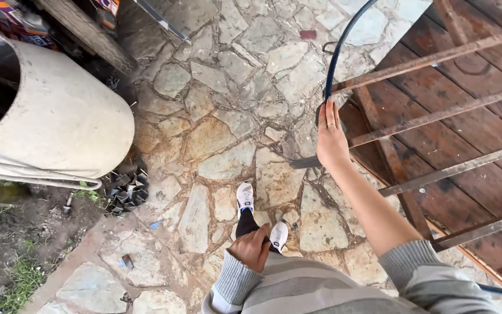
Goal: Cleaning a circular metal frame by wiping it with a sponge dipped in a liquid solution
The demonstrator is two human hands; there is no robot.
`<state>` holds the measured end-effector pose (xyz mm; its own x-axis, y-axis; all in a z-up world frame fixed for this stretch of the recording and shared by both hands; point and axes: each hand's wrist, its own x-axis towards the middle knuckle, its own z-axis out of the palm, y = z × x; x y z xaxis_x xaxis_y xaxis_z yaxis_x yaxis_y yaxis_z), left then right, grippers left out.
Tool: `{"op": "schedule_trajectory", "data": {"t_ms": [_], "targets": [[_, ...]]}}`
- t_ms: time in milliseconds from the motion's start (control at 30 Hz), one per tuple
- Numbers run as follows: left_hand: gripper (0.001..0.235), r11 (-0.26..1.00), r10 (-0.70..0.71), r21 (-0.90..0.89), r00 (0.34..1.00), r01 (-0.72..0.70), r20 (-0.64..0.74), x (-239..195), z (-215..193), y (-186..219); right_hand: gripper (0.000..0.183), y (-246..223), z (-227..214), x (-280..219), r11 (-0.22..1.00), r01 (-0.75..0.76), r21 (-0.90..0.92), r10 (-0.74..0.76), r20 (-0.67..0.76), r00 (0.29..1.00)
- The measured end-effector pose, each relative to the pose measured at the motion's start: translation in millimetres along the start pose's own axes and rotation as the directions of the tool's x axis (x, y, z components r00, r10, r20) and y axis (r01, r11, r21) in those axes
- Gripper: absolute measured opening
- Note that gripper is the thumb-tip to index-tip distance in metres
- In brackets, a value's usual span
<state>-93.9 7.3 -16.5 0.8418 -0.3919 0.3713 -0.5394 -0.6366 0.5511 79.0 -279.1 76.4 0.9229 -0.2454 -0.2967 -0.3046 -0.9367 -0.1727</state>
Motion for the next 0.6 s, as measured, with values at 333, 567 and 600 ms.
{"op": "schedule_trajectory", "data": {"t_ms": [333, 567, 600], "targets": [[0.032, 1.0, -0.004, 0.026, 0.995, 0.001, 0.099, 54, 4, -62, 0.067, 12, 25, 15, 0.996, 0.012, -0.089, -0.018, -0.071, 0.997], [0.038, 0.997, 0.058, 0.048, 0.998, -0.059, 0.022, 127, 16, -83, 0.074, 21, 43, 50, 0.98, 0.117, -0.162, -0.171, -0.373, 0.912], [0.038, 0.997, 0.063, 0.043, 0.998, -0.064, 0.018, 131, 21, -92, 0.074, 14, 30, 42, 0.98, 0.111, -0.167, -0.168, -0.378, 0.91]]}}
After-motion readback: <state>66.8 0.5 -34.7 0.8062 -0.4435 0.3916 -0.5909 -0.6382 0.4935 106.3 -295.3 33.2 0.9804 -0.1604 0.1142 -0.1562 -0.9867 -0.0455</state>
